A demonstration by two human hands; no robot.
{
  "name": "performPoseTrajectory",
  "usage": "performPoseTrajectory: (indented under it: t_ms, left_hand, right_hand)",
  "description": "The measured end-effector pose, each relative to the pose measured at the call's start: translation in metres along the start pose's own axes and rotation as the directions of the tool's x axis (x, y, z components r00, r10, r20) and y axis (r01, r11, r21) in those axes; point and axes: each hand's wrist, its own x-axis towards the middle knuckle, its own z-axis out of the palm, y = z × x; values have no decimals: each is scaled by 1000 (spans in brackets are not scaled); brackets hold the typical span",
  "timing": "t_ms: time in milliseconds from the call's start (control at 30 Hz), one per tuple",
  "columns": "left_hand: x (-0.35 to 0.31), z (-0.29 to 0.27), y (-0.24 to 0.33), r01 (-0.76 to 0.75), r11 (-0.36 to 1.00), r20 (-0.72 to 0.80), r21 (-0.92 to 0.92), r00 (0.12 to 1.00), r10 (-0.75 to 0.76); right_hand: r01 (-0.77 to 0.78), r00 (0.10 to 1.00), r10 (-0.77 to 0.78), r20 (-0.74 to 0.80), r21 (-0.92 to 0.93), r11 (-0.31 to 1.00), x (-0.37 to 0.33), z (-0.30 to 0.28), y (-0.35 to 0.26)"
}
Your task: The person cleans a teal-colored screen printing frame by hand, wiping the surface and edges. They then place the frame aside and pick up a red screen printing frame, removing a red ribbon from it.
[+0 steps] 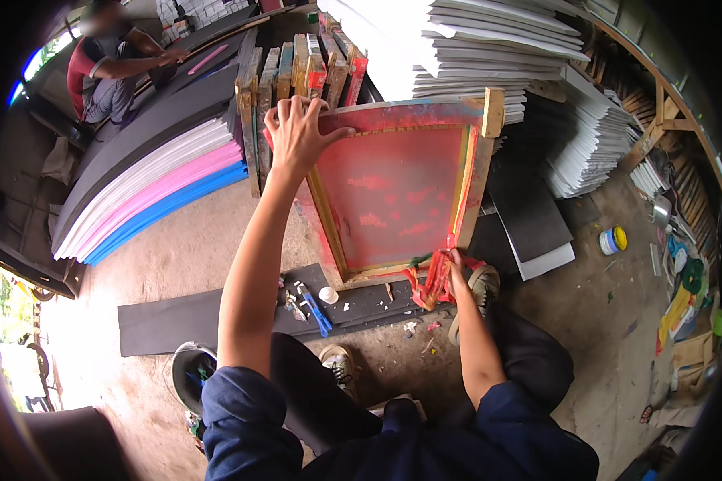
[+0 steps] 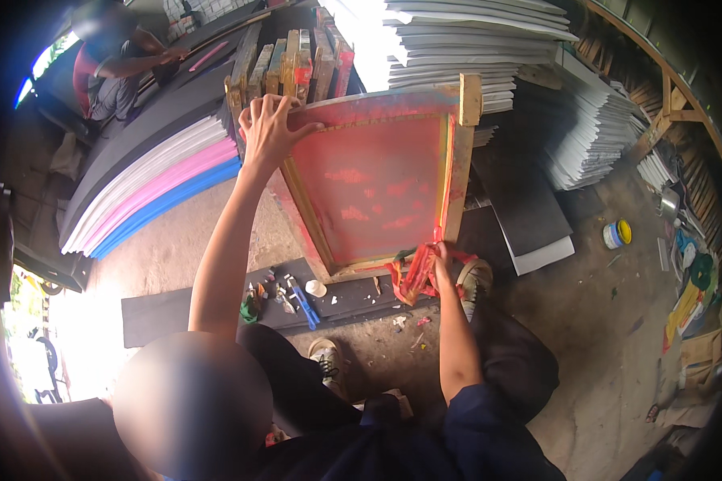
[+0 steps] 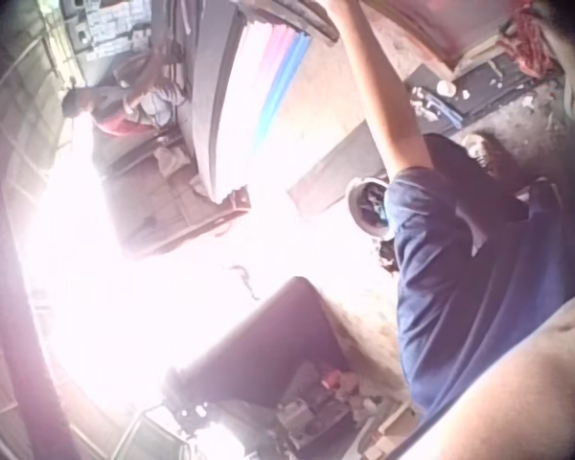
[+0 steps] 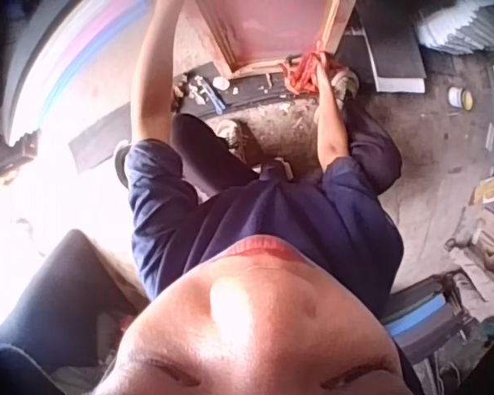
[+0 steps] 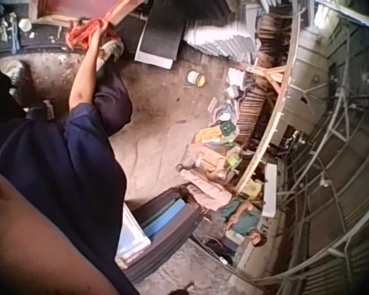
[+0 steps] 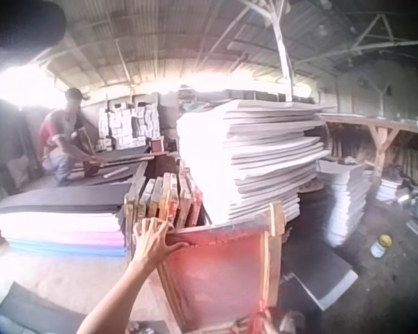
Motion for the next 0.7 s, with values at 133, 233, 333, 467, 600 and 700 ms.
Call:
performPoseTrajectory:
  t_ms: [133, 233, 333, 467, 600, 700]
  left_hand:
    - [3, -19, -7, 80, 985, 70, -154, 995, -70]
    - [4, -32, -6, 196, 959, 170, -207, 972, -162]
    - [0, -39, -8, 162, 979, 191, -122, 972, -137]
    - [17, -51, 17, 189, 964, 391, -190, 915, -102]
    - [18, -34, 30, -83, 977, 302, -198, 943, 141]
    - [21, -23, 33, -110, 967, 225, -231, 961, 163]
  right_hand:
    - [204, 978, -208, -21, -124, 971, 2, 25, -12]
    - [336, 942, -337, 12, -73, 939, -5, 38, -20]
    - [10, 991, -3, 134, -49, 999, -23, 54, -37]
    - [-368, 927, 361, 96, 65, 927, -36, 34, -48]
    - [-467, 835, 550, -25, 498, 730, -36, 24, -44]
    - [-545, 751, 655, -83, 484, 685, -10, 10, -26]
